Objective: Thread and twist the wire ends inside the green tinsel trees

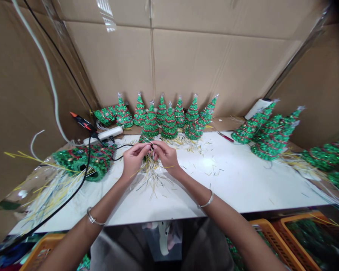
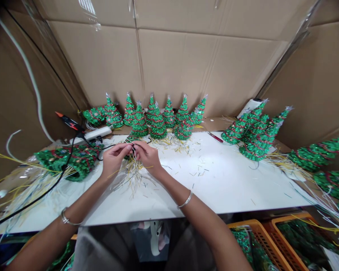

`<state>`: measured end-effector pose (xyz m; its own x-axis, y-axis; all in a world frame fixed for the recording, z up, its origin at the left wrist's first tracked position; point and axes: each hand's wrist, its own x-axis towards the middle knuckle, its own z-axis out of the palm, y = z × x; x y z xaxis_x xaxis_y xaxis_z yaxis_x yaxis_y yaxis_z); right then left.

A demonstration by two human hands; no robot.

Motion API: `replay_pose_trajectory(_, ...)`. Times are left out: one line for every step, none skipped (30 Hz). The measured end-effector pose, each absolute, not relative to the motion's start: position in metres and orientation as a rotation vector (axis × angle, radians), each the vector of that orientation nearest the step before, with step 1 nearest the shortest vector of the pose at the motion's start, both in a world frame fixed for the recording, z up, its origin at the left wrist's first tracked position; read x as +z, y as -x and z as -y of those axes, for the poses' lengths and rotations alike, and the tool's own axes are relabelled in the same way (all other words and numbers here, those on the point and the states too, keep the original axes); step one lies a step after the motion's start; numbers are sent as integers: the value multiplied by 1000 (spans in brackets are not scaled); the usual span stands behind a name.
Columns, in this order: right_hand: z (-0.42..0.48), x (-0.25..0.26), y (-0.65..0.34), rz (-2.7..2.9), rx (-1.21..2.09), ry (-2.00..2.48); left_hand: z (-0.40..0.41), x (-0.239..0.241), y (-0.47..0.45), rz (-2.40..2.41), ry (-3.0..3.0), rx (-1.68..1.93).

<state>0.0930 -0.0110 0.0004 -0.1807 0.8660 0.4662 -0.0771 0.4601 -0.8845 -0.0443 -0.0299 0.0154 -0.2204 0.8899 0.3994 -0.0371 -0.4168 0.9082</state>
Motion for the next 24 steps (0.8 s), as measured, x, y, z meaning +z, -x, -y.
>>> replay_pose_trajectory(11,0,-93,1511,980,724,30,15,44,-1079,-1322,1727)
replay_pose_trajectory(12,-1,-92,1511,974,723,30,14,44,-1085,-1304,1734)
replay_pose_trajectory(12,-2,-92,1515,972,722,30,14,44,-1087,-1290,1742)
replay_pose_trajectory(12,-3,-91,1525,971,718,30,14,44,-1086,-1278,1749)
replay_pose_trajectory(13,-4,-91,1537,970,715,30,14,44,-1085,-1271,1753)
replay_pose_trajectory(13,-5,-91,1551,968,715,30,14,43,-1085,-1267,1756)
replay_pose_trajectory(13,-6,-91,1563,963,717,30,14,43,-1088,-1264,1756)
replay_pose_trajectory(13,-6,-91,1575,955,716,31,15,43,-1093,-1262,1756)
replay_pose_trajectory(13,-6,-91,1585,948,715,31,15,43,-1098,-1260,1758)
replay_pose_trajectory(13,-6,-91,1594,940,714,31,15,43,-1102,-1260,1758)
replay_pose_trajectory(13,-6,-91,1602,932,713,30,15,43,-1104,-1260,1757)
replay_pose_trajectory(13,-5,-91,1609,925,710,30,15,43,-1103,-1260,1755)
replay_pose_trajectory(13,-4,-92,1615,919,703,30,15,43,-1101,-1262,1751)
replay_pose_trajectory(13,-2,-93,1619,915,695,30,15,44,-1097,-1263,1749)
replay_pose_trajectory(13,-1,-93,1624,912,687,29,15,44,-1093,-1264,1748)
replay_pose_trajectory(13,0,-94,1629,909,680,29,15,44,-1088,-1262,1750)
replay_pose_trajectory(13,2,-95,1634,906,675,29,15,44,-1085,-1261,1752)
replay_pose_trajectory(13,3,-96,1640,903,673,29,14,44,-1084,-1260,1753)
replay_pose_trajectory(13,4,-96,1645,898,675,29,14,45,-1083,-1258,1754)
replay_pose_trajectory(13,4,-97,1650,894,678,29,14,45,-1084,-1255,1754)
replay_pose_trajectory(12,5,-97,1655,891,682,29,14,45,-1085,-1254,1753)
replay_pose_trajectory(12,5,-97,1661,889,687,29,14,45,-1089,-1254,1751)
replay_pose_trajectory(11,5,-98,1665,887,690,29,14,45,-1094,-1257,1750)
replay_pose_trajectory(11,5,-98,1668,885,691,29,14,45,-1096,-1261,1751)
